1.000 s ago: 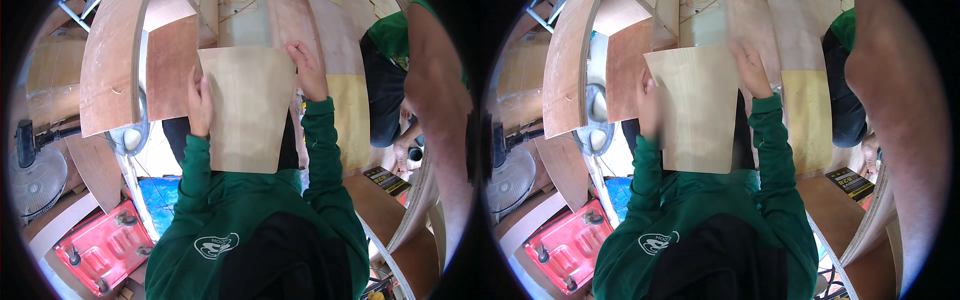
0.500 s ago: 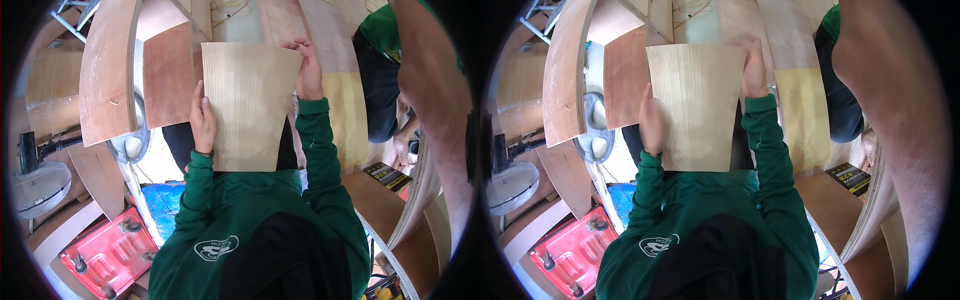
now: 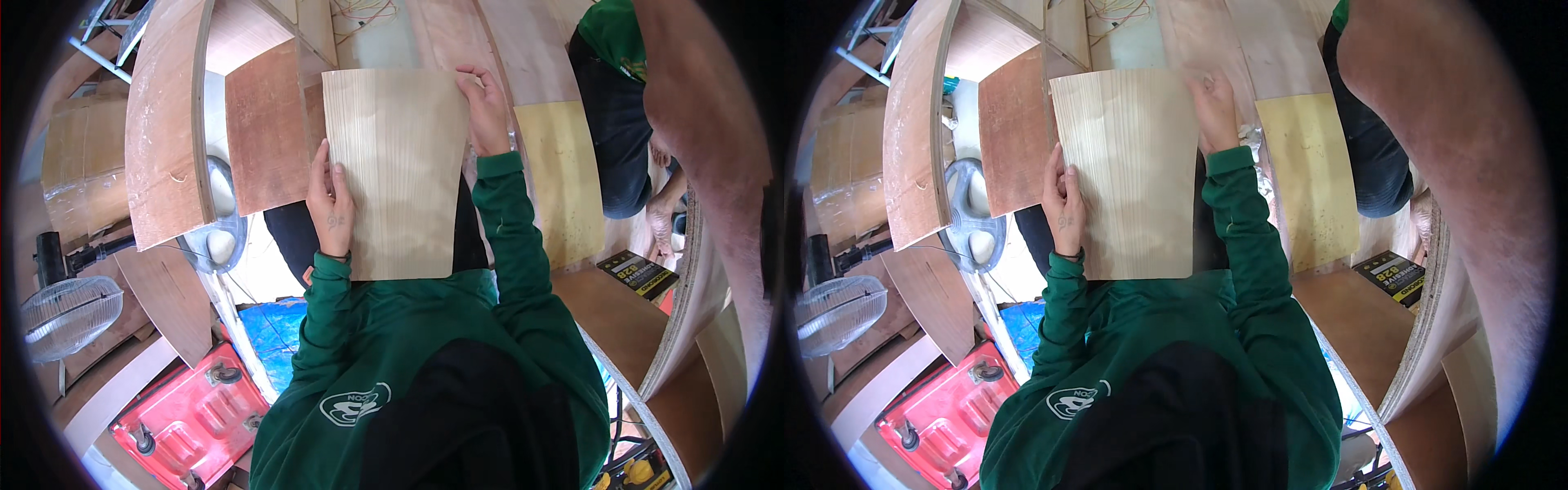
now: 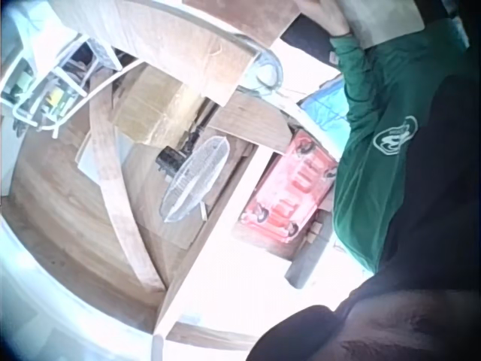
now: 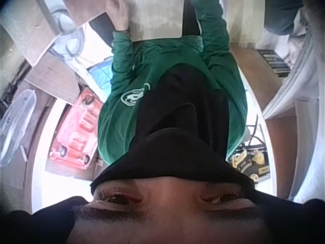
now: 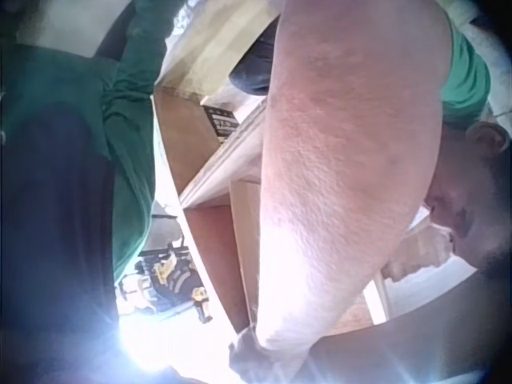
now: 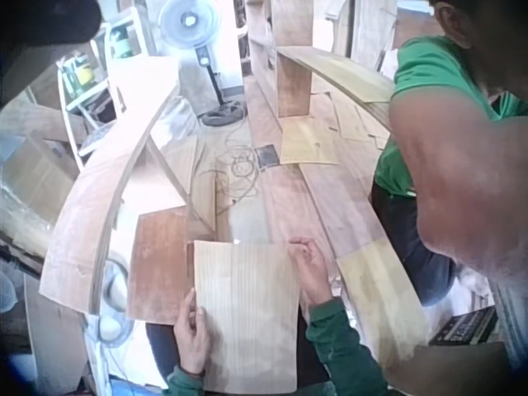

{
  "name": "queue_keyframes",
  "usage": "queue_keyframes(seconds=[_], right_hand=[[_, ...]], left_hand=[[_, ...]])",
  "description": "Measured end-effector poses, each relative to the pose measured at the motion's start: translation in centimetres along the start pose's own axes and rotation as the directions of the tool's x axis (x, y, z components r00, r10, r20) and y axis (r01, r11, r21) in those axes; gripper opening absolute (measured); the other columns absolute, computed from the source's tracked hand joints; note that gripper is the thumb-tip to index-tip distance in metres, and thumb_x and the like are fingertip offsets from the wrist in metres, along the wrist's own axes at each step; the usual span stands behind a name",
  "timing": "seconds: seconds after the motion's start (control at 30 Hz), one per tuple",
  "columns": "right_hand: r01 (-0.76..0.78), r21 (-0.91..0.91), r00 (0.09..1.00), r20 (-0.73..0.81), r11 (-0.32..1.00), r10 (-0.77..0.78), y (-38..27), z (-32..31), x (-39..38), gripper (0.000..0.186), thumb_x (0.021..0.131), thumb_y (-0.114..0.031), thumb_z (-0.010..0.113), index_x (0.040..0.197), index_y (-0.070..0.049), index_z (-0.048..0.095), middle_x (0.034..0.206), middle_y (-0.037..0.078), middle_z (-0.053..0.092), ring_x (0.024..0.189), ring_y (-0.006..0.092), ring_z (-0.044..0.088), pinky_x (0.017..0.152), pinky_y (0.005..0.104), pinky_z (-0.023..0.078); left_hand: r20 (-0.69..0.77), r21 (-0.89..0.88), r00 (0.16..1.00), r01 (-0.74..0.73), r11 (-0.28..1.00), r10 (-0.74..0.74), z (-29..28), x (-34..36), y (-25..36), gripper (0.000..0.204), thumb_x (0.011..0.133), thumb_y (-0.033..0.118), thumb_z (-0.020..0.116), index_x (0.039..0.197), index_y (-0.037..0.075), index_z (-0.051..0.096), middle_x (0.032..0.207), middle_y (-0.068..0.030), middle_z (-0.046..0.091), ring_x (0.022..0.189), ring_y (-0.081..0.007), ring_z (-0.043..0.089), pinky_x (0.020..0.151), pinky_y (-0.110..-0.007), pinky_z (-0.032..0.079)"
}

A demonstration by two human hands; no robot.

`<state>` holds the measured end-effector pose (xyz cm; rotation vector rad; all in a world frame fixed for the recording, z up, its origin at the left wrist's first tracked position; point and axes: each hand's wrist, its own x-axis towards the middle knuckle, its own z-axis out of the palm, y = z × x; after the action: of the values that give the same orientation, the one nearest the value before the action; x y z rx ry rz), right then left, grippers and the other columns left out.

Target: The person uses a utility knife to carve and shape the edges of a thin wooden board. They then use a sanding block to smooth the surface and edges of the wood. The person handles the board with both hands, rotating it to work on different sides.

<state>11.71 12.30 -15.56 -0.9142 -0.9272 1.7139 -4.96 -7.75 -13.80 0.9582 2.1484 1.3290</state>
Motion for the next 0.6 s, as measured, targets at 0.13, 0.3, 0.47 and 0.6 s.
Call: queue_keyframes(seconds=[0.13,0.3,0.47,0.6], right_hand=[[-0.011,-0.024,1.0,-0.02,1.0,0.011,-0.5,0.4,0.0,0.02,0.097,-0.011,0.057,0.117,-0.005,0.056,0.102,0.008,0.068,0.093,0.0118,0.063,0.08,0.0254,0.05],[0.023,-0.014,0.998,-0.058,1.0,-0.024,0.6,0.5,0.4,0.03,0.095,-0.009,0.061,0.123,-0.005,0.049,0.105,0.009,0.066,0.096,0.0113,0.062,0.08,0.0256,0.05],[0.302,-0.54,0.948,0.084,0.785,-0.308,1.5,0.0,-1.6,0.041,0.095,-0.014,0.063,0.129,-0.001,0.042,0.096,0.007,0.058,0.083,0.0106,0.056,0.073,0.0243,0.048],[0.249,-0.296,0.967,0.137,0.922,-0.217,1.8,-0.9,-4.4,0.055,0.096,-0.011,0.06,0.143,-0.003,0.032,0.102,0.01,0.059,0.088,0.0128,0.057,0.075,0.0254,0.048]], left_hand=[[-0.012,-0.047,1.0,-0.025,0.999,0.025,-0.2,0.1,0.3,0.043,0.101,0.012,0.05,0.144,0.004,0.047,0.111,-0.0163,0.066,0.091,-0.0158,0.061,0.082,-0.028,0.05],[-0.012,-0.002,0.998,-0.058,0.998,0.058,-0.3,0.3,-0.4,0.045,0.1,0.01,0.051,0.145,0.004,0.046,0.123,-0.0188,0.063,0.098,-0.0156,0.061,0.085,-0.028,0.049],[0.062,-0.156,0.998,0.022,0.988,-0.013,-1.0,-0.1,-1.3,0.05,0.098,0.008,0.054,0.147,0.004,0.042,0.131,-0.0186,0.059,0.106,-0.0198,0.062,0.092,-0.03,0.048],[0.193,-0.273,0.981,0.086,0.958,-0.033,-1.8,-0.6,-1.8,0.06,0.096,0.008,0.057,0.152,0.006,0.034,0.149,-0.0131,0.045,0.124,-0.0196,0.053,0.104,-0.03,0.04]])
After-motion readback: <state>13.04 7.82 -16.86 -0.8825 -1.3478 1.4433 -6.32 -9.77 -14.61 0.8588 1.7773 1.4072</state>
